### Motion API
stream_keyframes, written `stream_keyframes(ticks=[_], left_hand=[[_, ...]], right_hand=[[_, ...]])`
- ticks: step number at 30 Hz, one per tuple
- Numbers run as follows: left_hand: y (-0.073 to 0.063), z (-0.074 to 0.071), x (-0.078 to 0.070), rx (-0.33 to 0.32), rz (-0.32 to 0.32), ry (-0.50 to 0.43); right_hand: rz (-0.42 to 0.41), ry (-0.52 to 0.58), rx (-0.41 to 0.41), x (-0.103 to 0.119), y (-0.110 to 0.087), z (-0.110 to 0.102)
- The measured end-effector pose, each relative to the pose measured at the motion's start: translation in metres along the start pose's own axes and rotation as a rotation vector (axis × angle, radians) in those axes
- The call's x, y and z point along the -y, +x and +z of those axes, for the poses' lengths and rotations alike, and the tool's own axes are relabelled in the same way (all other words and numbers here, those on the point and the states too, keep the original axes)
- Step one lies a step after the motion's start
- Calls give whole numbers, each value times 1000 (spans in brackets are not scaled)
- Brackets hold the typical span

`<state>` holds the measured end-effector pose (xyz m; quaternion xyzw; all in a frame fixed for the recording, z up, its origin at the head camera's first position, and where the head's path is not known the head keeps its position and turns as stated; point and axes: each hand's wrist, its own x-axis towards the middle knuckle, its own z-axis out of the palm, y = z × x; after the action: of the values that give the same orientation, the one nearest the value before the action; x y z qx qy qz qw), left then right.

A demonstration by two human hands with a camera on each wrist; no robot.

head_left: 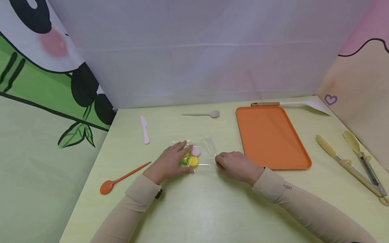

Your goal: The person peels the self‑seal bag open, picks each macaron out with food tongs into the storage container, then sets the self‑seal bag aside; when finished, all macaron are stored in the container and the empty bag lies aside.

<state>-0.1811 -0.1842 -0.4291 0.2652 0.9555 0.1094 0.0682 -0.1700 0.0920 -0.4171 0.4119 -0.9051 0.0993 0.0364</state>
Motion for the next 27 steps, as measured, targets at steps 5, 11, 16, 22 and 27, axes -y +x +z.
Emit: stream_keyframes(ticks=[5,11,16,22,27], left_hand=[[-1,-1,0,4,-2,-3],[0,-1,0,4,1,-5],[1,1,0,8,-6,-13],[2,1,-1,12,-2,-14],[1,0,-1,10,-5,-15]], right_hand=[[93,30,-84,-3,-3,1],[167,10,-37,2,0,2],[132,-62,-54,6,8,6],[164,-61,-129,-1,6,6],[276,21,-72,-5,3,1]])
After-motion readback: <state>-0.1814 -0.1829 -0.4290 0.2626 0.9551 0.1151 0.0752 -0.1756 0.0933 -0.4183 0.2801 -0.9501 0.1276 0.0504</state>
